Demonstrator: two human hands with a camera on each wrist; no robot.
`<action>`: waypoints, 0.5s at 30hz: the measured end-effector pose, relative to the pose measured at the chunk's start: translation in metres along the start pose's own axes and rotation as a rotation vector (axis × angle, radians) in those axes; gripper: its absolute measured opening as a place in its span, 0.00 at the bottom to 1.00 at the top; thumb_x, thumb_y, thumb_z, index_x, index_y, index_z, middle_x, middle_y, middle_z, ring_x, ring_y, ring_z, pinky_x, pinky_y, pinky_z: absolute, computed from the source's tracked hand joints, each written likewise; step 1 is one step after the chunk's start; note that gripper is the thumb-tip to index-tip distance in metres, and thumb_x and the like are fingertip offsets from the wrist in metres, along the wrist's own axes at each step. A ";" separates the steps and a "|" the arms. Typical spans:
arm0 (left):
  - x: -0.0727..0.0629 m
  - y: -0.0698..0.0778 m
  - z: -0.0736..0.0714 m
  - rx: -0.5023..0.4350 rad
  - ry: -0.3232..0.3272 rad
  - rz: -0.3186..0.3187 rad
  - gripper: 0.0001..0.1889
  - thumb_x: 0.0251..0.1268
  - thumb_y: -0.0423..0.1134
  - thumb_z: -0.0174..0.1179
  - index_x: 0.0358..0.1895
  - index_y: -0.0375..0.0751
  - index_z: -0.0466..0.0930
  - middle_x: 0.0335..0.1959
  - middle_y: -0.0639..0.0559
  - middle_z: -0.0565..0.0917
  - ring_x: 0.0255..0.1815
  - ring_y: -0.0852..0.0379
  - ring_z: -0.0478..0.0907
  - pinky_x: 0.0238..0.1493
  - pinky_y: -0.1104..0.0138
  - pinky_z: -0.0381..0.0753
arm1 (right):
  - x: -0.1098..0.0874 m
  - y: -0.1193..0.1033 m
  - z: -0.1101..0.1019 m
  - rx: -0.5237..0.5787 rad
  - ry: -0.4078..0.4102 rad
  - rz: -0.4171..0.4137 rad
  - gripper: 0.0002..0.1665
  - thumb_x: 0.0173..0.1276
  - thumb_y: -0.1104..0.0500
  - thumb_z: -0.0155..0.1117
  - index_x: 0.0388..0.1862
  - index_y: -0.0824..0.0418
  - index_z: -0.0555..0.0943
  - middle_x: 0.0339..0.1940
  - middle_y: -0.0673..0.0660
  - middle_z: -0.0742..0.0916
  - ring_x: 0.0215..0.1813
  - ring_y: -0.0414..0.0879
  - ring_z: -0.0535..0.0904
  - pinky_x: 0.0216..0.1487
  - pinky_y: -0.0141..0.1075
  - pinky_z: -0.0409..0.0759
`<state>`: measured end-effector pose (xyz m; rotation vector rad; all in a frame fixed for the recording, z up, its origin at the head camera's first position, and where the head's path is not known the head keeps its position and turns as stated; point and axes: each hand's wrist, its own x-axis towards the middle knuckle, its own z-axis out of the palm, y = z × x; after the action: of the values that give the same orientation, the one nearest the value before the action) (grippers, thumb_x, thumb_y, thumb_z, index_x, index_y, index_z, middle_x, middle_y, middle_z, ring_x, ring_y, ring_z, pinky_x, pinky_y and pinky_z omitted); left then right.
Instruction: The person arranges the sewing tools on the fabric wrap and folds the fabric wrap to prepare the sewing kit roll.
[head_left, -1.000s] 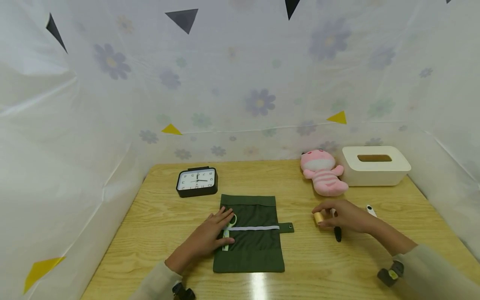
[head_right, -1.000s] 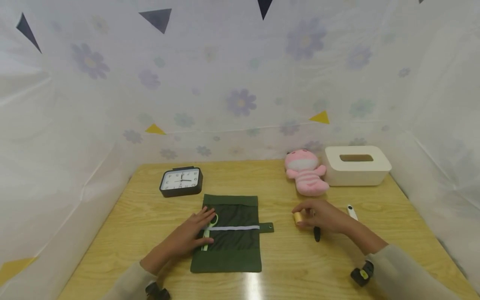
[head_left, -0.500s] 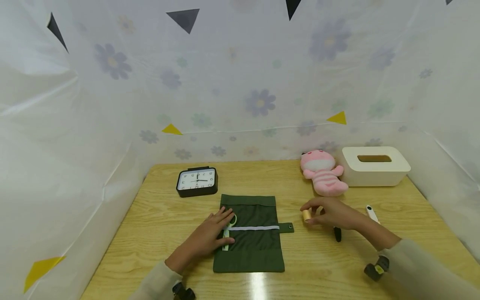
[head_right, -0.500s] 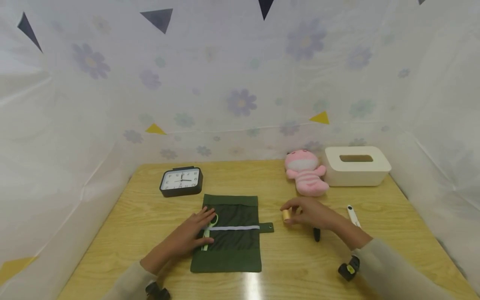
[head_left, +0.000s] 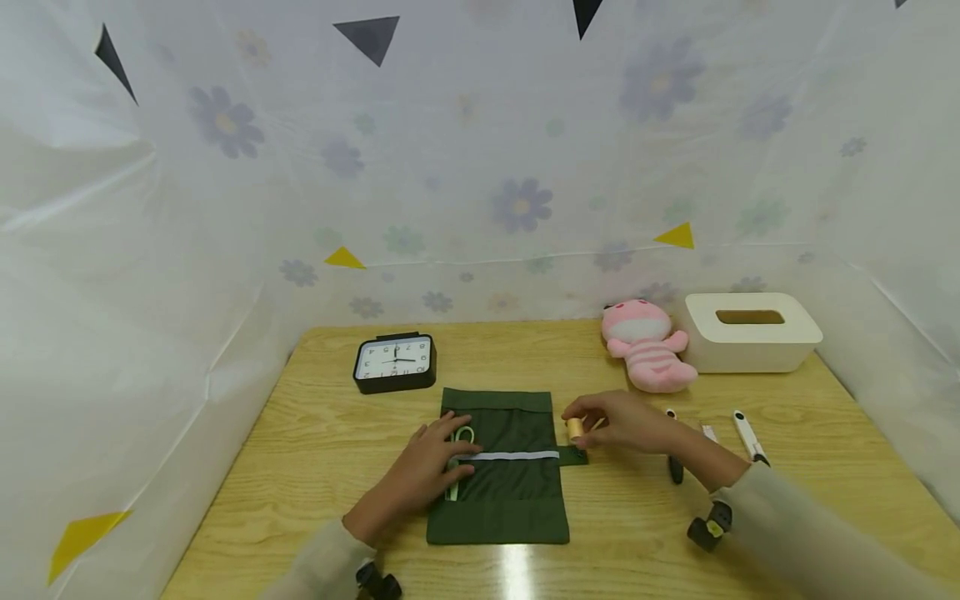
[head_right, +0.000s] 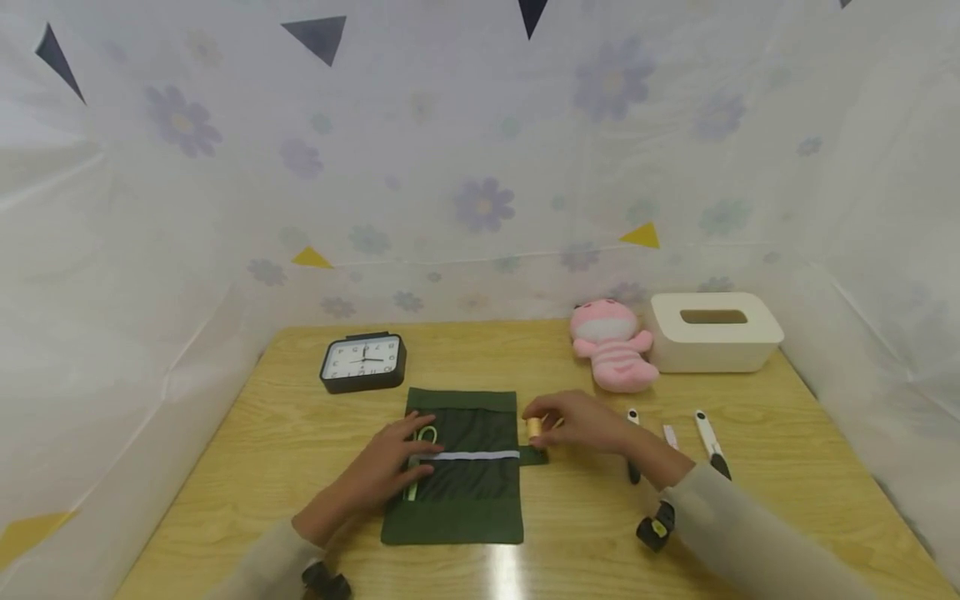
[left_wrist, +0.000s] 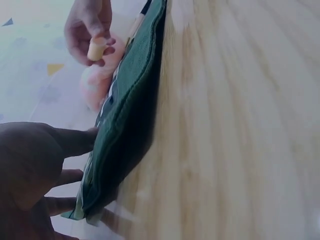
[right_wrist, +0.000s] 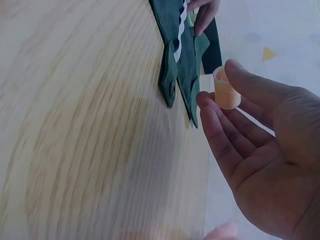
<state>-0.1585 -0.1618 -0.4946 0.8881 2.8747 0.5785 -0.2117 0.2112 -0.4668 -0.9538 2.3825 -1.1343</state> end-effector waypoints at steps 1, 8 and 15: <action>0.001 0.001 0.001 0.011 0.017 -0.001 0.14 0.72 0.50 0.65 0.57 0.56 0.87 0.77 0.46 0.68 0.80 0.38 0.58 0.70 0.30 0.60 | 0.003 -0.002 0.002 0.008 -0.005 -0.006 0.26 0.70 0.50 0.73 0.62 0.60 0.83 0.54 0.53 0.88 0.50 0.43 0.85 0.50 0.37 0.85; 0.008 0.004 0.008 0.100 0.121 0.046 0.06 0.65 0.46 0.72 0.41 0.54 0.88 0.67 0.47 0.78 0.70 0.42 0.73 0.63 0.39 0.74 | 0.024 -0.015 0.018 0.041 -0.025 -0.031 0.23 0.72 0.51 0.71 0.62 0.60 0.83 0.54 0.54 0.88 0.49 0.42 0.85 0.44 0.36 0.85; 0.011 0.005 0.008 0.125 0.162 0.061 0.06 0.63 0.44 0.74 0.38 0.53 0.87 0.61 0.50 0.81 0.62 0.47 0.79 0.59 0.42 0.77 | 0.046 -0.021 0.033 0.110 -0.020 -0.016 0.23 0.75 0.52 0.67 0.63 0.63 0.82 0.47 0.52 0.89 0.43 0.45 0.86 0.43 0.37 0.85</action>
<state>-0.1628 -0.1490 -0.4998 0.9928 3.0682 0.5028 -0.2182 0.1514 -0.4719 -0.9440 2.2751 -1.2411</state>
